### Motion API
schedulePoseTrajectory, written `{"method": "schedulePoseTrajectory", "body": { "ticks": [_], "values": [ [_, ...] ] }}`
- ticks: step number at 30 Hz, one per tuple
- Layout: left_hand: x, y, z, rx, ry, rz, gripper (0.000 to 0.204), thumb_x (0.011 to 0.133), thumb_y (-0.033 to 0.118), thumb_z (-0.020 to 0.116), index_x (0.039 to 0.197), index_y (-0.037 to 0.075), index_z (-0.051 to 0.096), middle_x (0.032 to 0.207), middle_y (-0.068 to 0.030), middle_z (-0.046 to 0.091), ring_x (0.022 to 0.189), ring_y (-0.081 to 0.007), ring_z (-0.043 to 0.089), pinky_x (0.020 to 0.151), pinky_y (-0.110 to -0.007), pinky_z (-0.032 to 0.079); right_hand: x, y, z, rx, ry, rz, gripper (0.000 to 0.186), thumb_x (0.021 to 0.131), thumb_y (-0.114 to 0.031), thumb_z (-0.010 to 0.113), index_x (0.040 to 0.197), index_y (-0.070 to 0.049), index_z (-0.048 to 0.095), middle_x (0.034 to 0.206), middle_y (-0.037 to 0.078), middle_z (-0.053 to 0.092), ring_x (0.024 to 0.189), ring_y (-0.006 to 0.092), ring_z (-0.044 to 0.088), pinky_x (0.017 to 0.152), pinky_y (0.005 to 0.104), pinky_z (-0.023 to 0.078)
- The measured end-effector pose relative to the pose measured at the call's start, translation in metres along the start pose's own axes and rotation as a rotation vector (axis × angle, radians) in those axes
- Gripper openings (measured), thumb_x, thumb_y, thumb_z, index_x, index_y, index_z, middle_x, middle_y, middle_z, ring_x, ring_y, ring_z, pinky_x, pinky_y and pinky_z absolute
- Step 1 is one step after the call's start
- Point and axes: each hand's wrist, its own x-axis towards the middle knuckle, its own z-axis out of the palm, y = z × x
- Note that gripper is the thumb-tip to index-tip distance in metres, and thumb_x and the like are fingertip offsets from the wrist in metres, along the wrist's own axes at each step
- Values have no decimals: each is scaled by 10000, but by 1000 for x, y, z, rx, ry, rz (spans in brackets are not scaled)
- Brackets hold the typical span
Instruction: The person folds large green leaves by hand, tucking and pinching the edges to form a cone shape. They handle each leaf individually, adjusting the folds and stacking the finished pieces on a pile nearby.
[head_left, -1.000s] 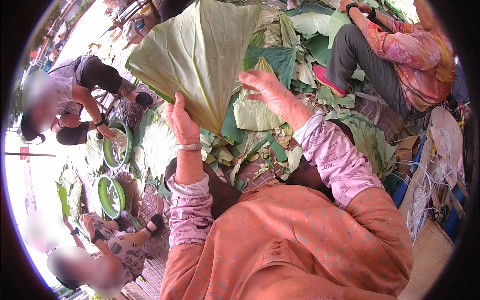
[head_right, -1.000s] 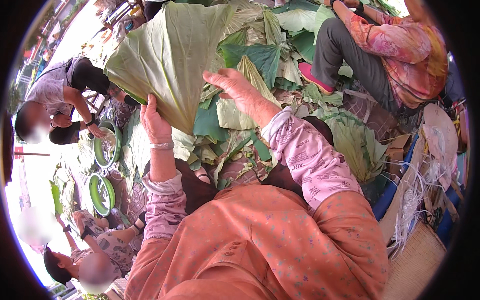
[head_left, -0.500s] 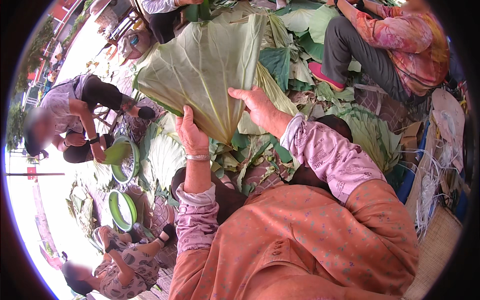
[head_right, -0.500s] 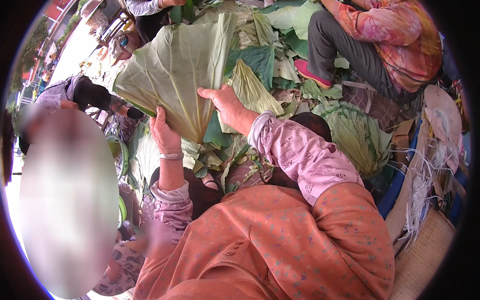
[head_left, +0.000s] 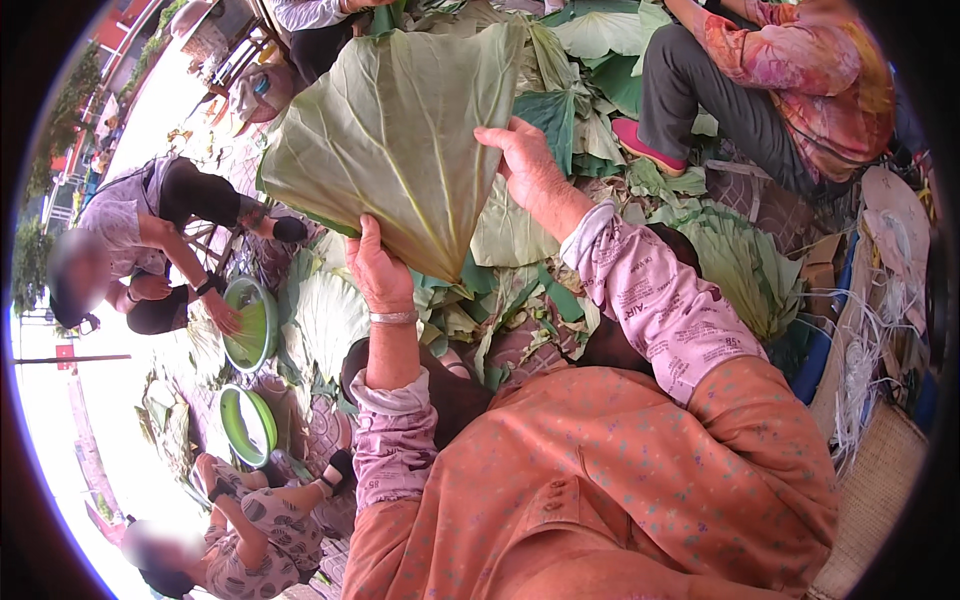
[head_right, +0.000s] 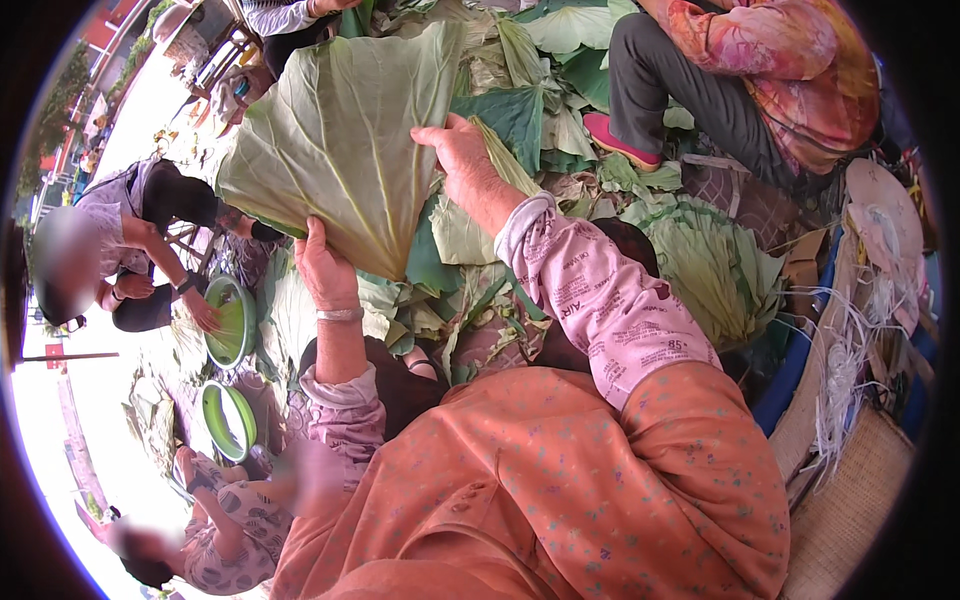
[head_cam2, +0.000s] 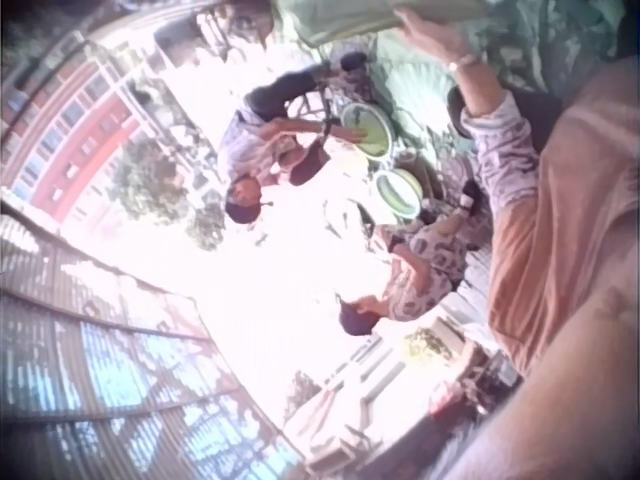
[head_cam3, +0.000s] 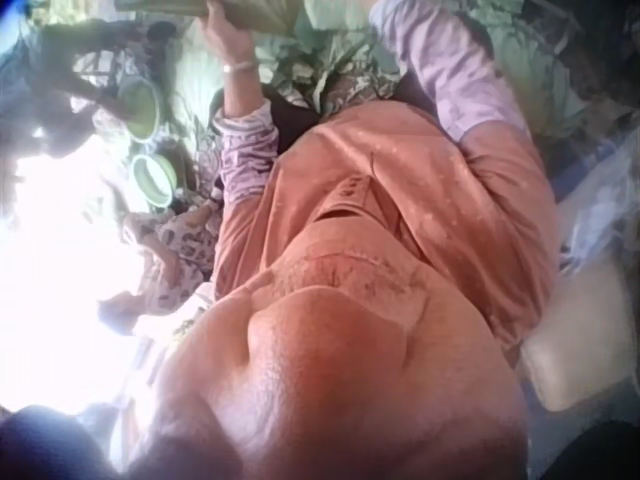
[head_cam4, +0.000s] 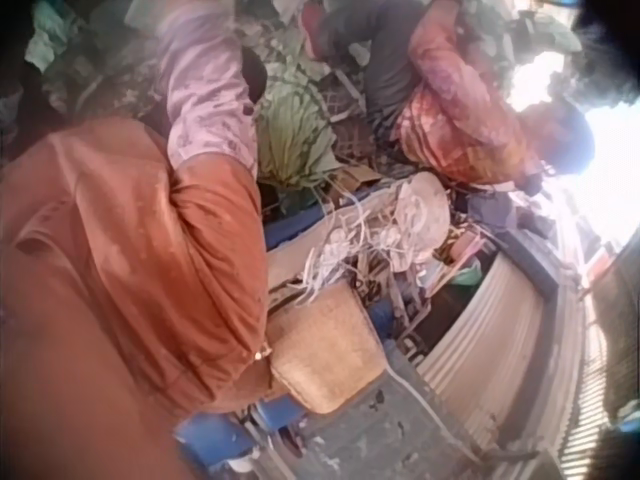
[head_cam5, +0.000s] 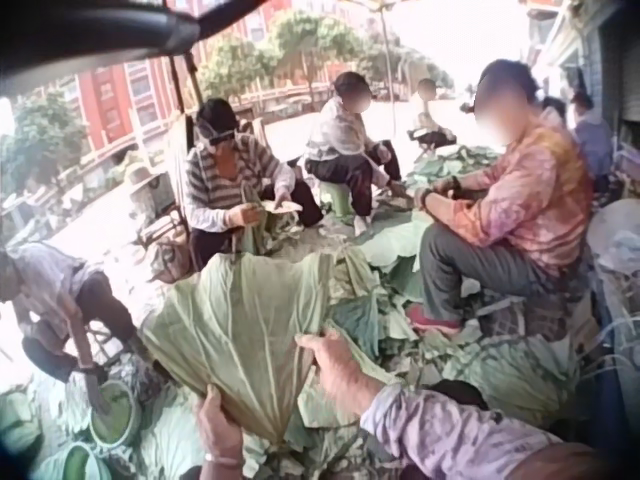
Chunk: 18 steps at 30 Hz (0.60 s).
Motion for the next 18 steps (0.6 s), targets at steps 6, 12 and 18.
{"method": "schedulePoseTrajectory", "body": {
  "ticks": [6,12,18],
  "values": [
    [-3,1,7,-23,12,2,228,891,83,536,1112,29,516,1102,-54,561,991,-164,530,902,-314,414,15,-7,-12,-106,4,-81,196,806,-167,634,962,-52,606,879,10,616,776,120,575,680,281,473],
    [6,-7,-3,-33,109,-101,221,873,45,548,1085,-3,509,1071,-82,569,963,-191,557,875,-328,453,12,-7,-13,-192,35,-88,156,805,-194,646,885,-61,630,819,7,625,701,110,591,594,274,496],
    [23,-17,-27,-40,231,-315,324,896,51,494,1198,-53,437,1167,-156,522,1012,-251,548,899,-350,450,31,-15,-43,-509,79,-281,350,791,-172,645,1093,-33,534,982,96,609,877,190,593,745,321,491]
  ]
}}
